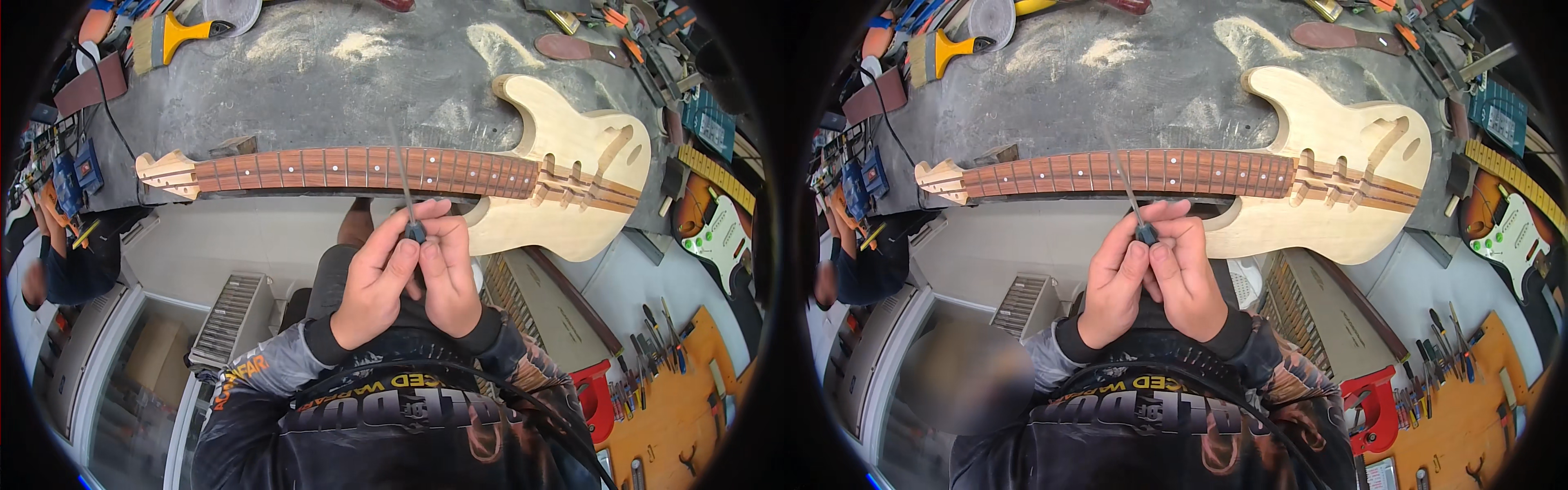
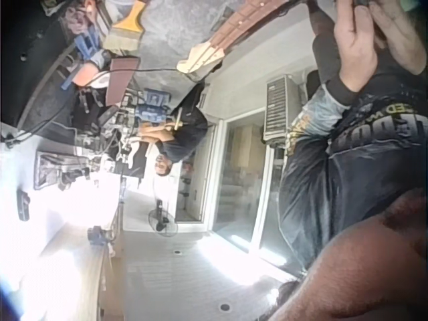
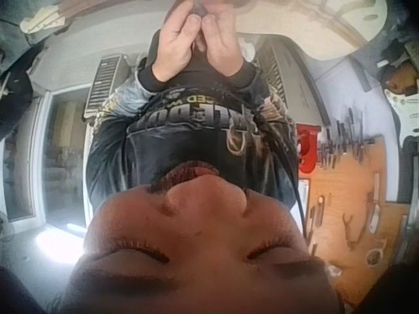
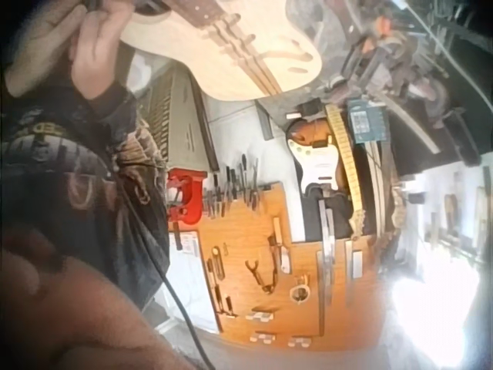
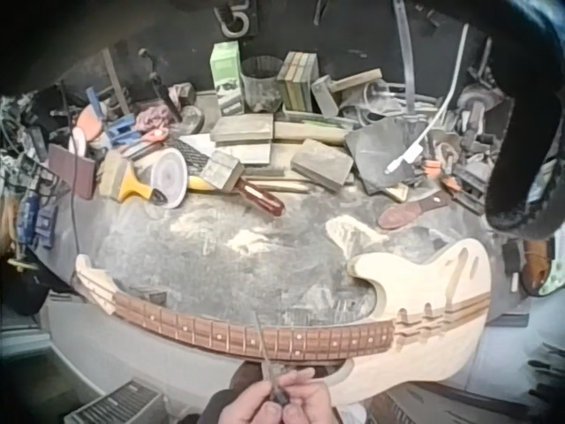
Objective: The person uses a thin metal file to smooth and level the frets on the neck of a wooden electric guitar body, moving the file back and forth across different frets while holding the guitar neck steady with their other hand.
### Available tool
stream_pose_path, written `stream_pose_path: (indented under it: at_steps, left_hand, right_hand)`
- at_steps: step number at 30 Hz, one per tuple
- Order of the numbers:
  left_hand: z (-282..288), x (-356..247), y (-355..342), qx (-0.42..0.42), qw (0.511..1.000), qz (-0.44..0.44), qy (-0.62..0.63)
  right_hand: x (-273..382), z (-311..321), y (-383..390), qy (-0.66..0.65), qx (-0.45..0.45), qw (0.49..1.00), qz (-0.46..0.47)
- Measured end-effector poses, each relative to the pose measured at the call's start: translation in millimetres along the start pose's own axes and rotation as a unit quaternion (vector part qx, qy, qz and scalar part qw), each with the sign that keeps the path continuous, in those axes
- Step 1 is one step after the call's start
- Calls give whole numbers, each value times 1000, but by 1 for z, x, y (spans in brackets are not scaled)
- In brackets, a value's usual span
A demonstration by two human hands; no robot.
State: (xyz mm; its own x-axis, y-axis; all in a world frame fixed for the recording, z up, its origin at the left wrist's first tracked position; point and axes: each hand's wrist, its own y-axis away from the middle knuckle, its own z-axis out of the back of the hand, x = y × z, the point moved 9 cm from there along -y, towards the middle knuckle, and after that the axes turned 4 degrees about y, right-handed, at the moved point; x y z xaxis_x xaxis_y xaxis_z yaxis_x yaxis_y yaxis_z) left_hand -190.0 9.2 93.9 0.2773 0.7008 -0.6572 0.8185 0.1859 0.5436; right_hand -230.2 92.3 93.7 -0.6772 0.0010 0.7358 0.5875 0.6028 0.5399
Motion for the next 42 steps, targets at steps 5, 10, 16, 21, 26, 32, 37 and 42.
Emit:
stream_pose_path:
  at_steps: [5,10,16,21,26,32,37,42]
  left_hand:
    - [17,-7,-16,-42,996,-79,-8]
    - [37,-11,-12,-89,981,-4,-172]
    - [28,-3,-6,-104,982,-8,-159]
    - [33,5,-9,-100,986,16,-133]
    - [35,10,-8,-80,986,-8,-146]
    - [40,13,3,-73,993,37,-91]
    - [44,10,6,-96,987,38,-126]
    - [28,-36,-22,-39,900,-155,-406]
  right_hand:
    - [62,11,-21,530,56,815,226]
    - [118,51,-75,538,21,822,185]
    - [114,49,-119,500,137,836,178]
    - [100,57,-126,487,101,861,111]
    - [96,56,-129,531,121,822,163]
    - [98,52,-122,542,136,796,232]
    - [95,50,-113,552,149,788,228]
    - [96,57,-94,589,34,753,292]
